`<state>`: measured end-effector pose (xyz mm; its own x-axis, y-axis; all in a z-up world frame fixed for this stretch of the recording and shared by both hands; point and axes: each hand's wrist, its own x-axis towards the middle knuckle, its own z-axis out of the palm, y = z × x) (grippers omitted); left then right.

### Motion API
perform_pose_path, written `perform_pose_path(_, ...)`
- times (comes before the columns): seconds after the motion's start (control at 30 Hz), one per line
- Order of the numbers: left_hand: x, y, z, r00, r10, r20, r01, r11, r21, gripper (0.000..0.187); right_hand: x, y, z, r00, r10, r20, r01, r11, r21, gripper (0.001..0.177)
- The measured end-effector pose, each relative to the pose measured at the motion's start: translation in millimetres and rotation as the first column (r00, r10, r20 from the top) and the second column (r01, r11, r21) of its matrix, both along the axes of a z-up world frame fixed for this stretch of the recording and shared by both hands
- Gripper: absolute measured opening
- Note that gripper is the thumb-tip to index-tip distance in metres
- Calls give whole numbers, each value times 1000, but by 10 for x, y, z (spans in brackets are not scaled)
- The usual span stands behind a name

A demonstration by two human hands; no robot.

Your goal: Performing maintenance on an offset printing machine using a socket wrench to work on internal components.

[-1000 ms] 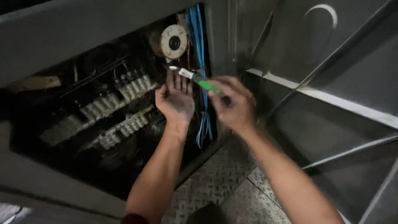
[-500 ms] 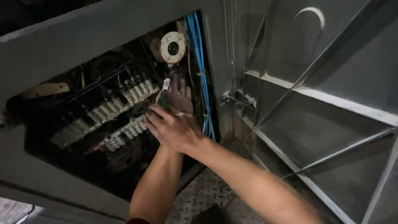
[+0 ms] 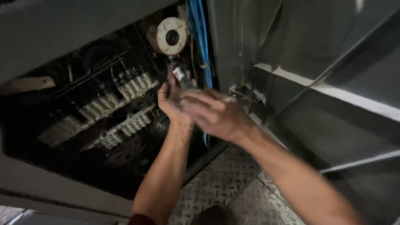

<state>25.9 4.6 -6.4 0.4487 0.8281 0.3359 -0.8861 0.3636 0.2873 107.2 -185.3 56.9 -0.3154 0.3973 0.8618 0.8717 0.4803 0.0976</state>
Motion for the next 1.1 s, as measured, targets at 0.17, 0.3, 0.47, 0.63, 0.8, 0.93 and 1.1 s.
perform_pose_path(0.17, 107, 23, 2, 993, -55, 106, 44, 993, 110, 63, 538, 87, -109, 948, 133, -288, -125, 991, 46, 24)
perform_pose_path(0.3, 72, -205, 162, 1000, 1, -7, 0, 996, 87, 65, 758, 304, -228, 814, 103, -571, -63, 994, 89, 14)
perform_pose_path(0.47, 54, -163, 142, 1000, 28, 1, -27, 994, 108, 65, 162, -27, -1, 822, -55, -567, 135, 986, 100, 13)
perform_pose_path(0.63, 82, 361, -367, 952, -198, 235, 161, 972, 170, 56, -470, -134, 97, 897, -60, -438, 101, 992, 69, 16)
perform_pose_path(0.8, -77, 96, -105, 982, -141, 128, 123, 983, 137, 56, -817, 245, -36, 950, 71, -303, -32, 991, 133, 20)
perform_pose_path(0.93, 111, 98, -225, 987, 116, 108, -144, 944, 297, 60, -1035, 454, -84, 985, -62, -162, 87, 985, 151, 24)
perform_pose_path(1.1, 141, 205, -323, 951, 307, 45, -291, 832, 472, 63, -941, 457, -48, 989, -49, -136, 71, 985, 155, 20)
